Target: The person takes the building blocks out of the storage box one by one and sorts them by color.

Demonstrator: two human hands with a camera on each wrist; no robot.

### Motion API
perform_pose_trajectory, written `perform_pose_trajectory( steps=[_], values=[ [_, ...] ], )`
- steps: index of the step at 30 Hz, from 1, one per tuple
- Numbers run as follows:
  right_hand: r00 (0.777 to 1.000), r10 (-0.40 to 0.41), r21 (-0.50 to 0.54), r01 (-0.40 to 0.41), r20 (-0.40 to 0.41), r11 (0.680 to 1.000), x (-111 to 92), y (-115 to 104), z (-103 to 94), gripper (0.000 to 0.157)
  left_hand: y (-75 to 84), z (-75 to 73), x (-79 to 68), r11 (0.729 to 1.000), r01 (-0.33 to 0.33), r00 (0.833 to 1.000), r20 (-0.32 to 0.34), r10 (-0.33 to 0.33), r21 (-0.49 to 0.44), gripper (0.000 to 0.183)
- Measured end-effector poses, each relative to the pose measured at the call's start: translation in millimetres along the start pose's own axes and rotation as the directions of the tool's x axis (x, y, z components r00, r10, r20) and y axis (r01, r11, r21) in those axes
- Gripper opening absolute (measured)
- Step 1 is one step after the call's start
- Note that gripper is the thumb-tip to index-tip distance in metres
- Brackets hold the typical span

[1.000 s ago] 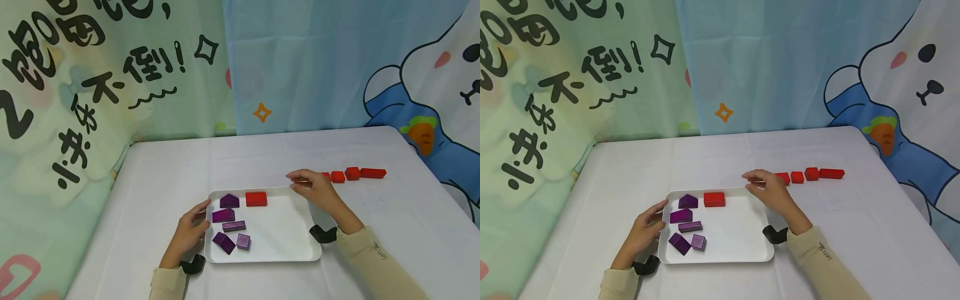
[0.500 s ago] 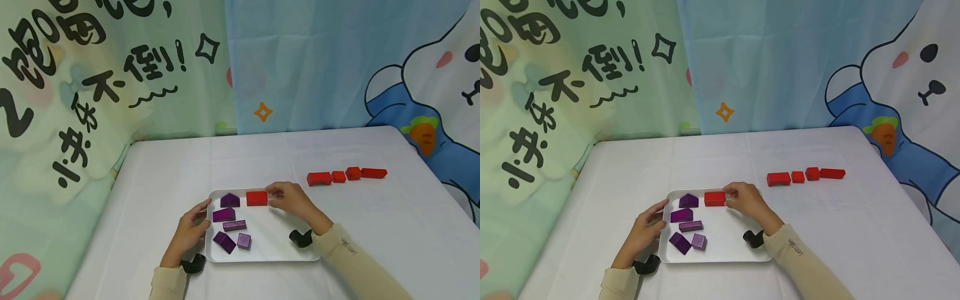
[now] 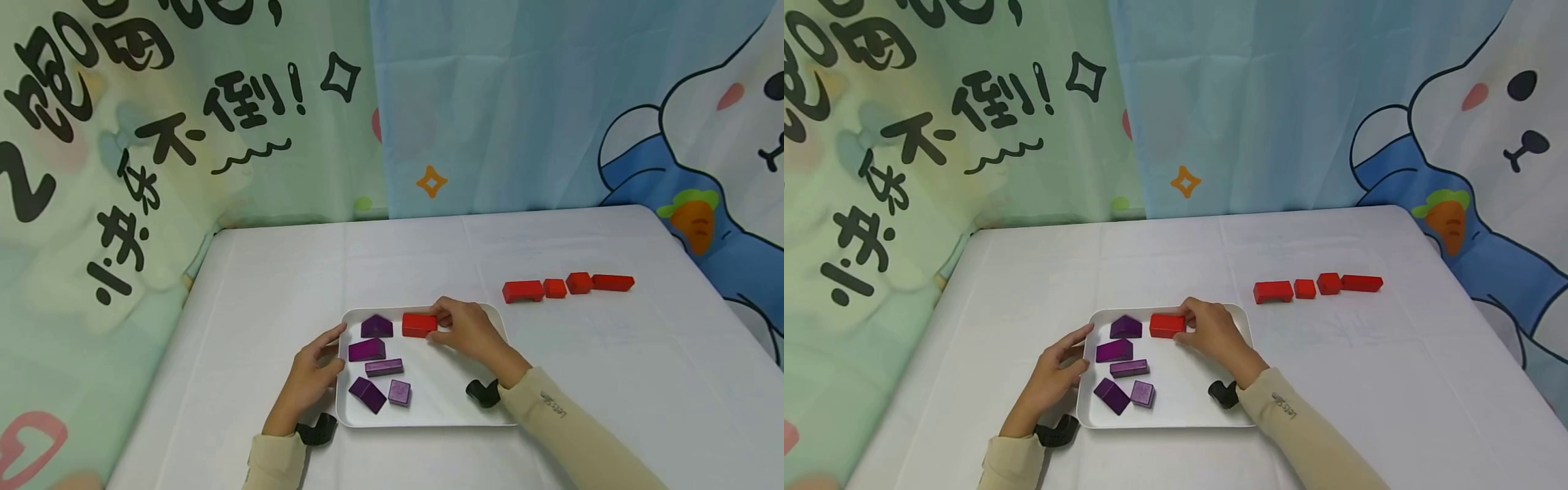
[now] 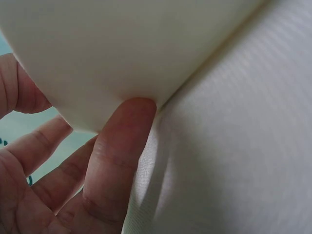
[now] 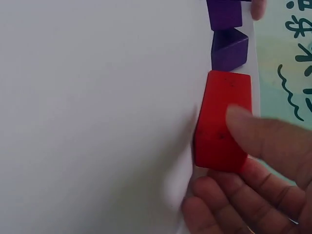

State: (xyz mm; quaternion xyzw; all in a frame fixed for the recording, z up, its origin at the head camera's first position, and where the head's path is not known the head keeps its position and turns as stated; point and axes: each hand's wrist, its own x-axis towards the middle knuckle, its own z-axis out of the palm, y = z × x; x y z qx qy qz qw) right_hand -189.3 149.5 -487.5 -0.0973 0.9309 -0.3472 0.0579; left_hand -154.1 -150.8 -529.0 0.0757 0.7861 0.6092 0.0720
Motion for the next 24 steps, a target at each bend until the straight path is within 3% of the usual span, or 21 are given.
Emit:
perform_pose_trajectory(
  steps=[10, 18, 24],
  values=[
    [1.000, -0.005, 0.153, 0.005, 0.003, 0.988, -4, 7, -6.9, 0.030, 1.2, 0.1, -0.4, 1.000, 0.001, 1.000, 0.001, -0.001, 0.003, 0.062],
    [1.000, -0.015, 0.266, 0.021, -0.026, 0.964, -19, 15, -46.1, 0.034, 0.7, 2.6, 0.6, 1.000, 0.016, 1.000, 0.003, -0.016, 0.001, 0.062],
    [0.999, -0.010, 0.216, 0.021, -0.054, 0.976, -26, 31, -80.9, 0.047, 1.7, 1.3, -0.5, 1.000, 0.006, 1.000, -0.002, -0.006, -0.001, 0.061]
  ],
)
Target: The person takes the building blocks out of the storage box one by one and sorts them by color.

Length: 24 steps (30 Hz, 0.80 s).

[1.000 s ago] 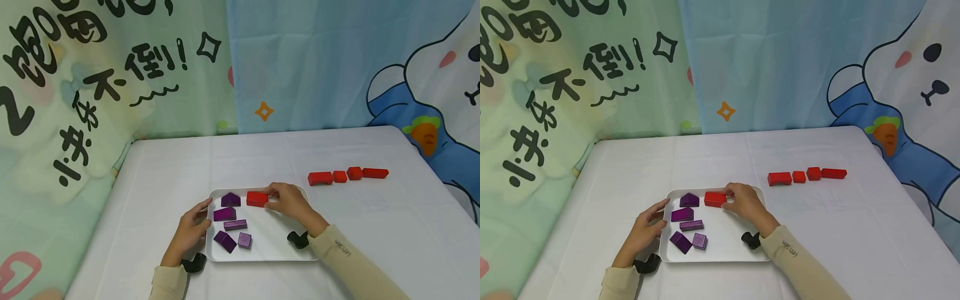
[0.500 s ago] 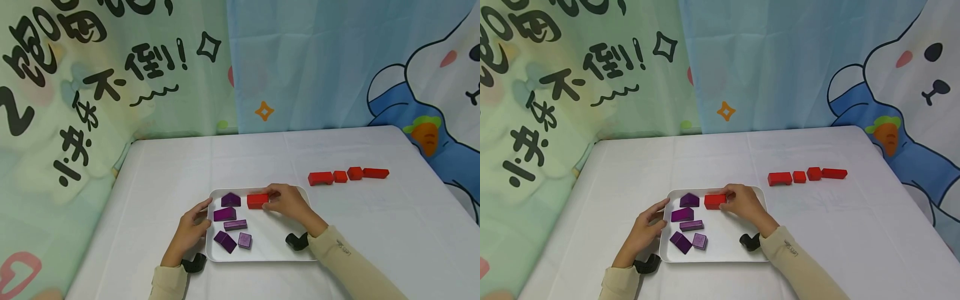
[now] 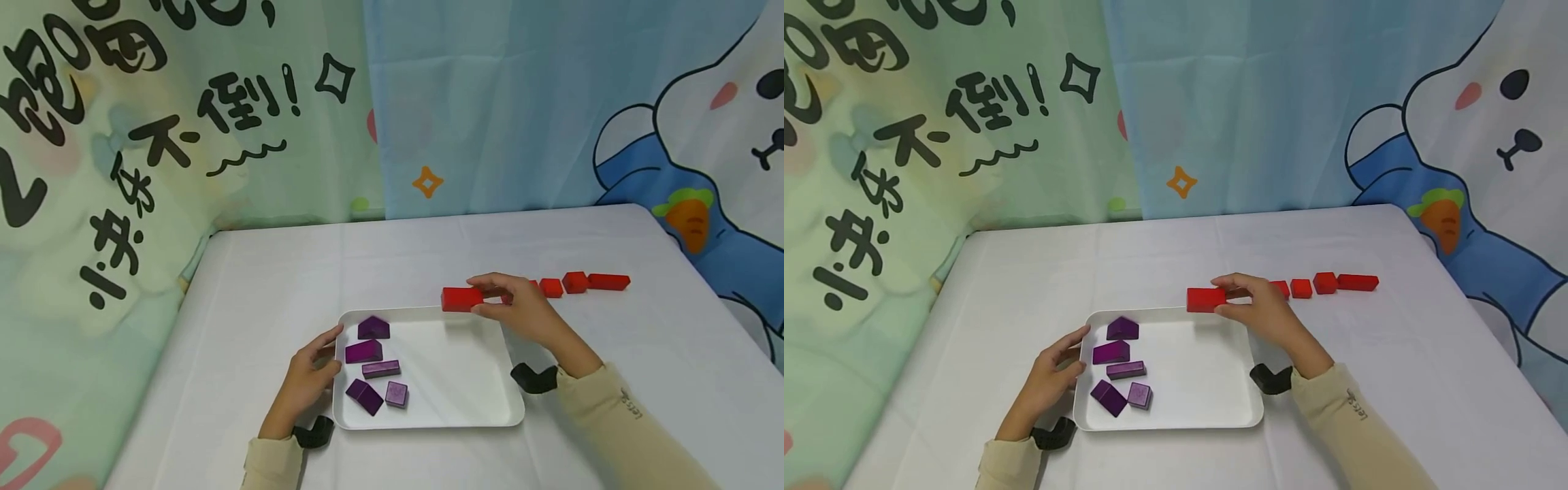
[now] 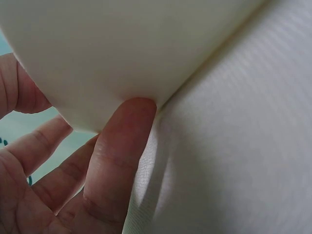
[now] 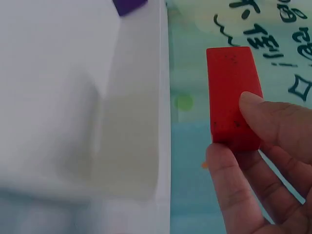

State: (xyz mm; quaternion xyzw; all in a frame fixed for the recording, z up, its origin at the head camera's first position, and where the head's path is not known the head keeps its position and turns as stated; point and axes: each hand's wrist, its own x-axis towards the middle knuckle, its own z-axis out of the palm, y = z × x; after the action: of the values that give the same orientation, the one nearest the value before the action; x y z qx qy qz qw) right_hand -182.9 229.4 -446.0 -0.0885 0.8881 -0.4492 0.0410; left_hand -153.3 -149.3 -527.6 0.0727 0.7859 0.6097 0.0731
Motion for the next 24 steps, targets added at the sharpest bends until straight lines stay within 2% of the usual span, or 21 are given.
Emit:
perform_pose_trajectory(
  steps=[10, 16, 20, 24],
  values=[
    [0.997, 0.041, -0.207, -0.053, -0.064, 0.977, -9, 39, -77.9, 0.046, 0.4, 0.4, -0.8, 1.000, 0.006, 1.000, -0.005, -0.006, -0.008, 0.062],
    [0.988, 0.084, -0.266, -0.115, -0.127, 0.957, -18, 68, -122.2, 0.046, -0.6, -0.1, -1.4, 1.000, 0.009, 1.000, -0.003, -0.009, -0.008, 0.062],
    [0.983, 0.079, -0.313, -0.129, -0.168, 0.941, -25, 89, -145.1, 0.047, -1.6, 0.3, -2.7, 1.000, 0.023, 1.000, 0.002, -0.023, -0.002, 0.062],
    [0.979, 0.065, -0.337, -0.129, -0.193, 0.933, -28, 110, -166.3, 0.053, -0.5, 0.2, -3.9, 1.000, 0.006, 1.000, -0.001, -0.006, 0.012, 0.061]
  ],
)
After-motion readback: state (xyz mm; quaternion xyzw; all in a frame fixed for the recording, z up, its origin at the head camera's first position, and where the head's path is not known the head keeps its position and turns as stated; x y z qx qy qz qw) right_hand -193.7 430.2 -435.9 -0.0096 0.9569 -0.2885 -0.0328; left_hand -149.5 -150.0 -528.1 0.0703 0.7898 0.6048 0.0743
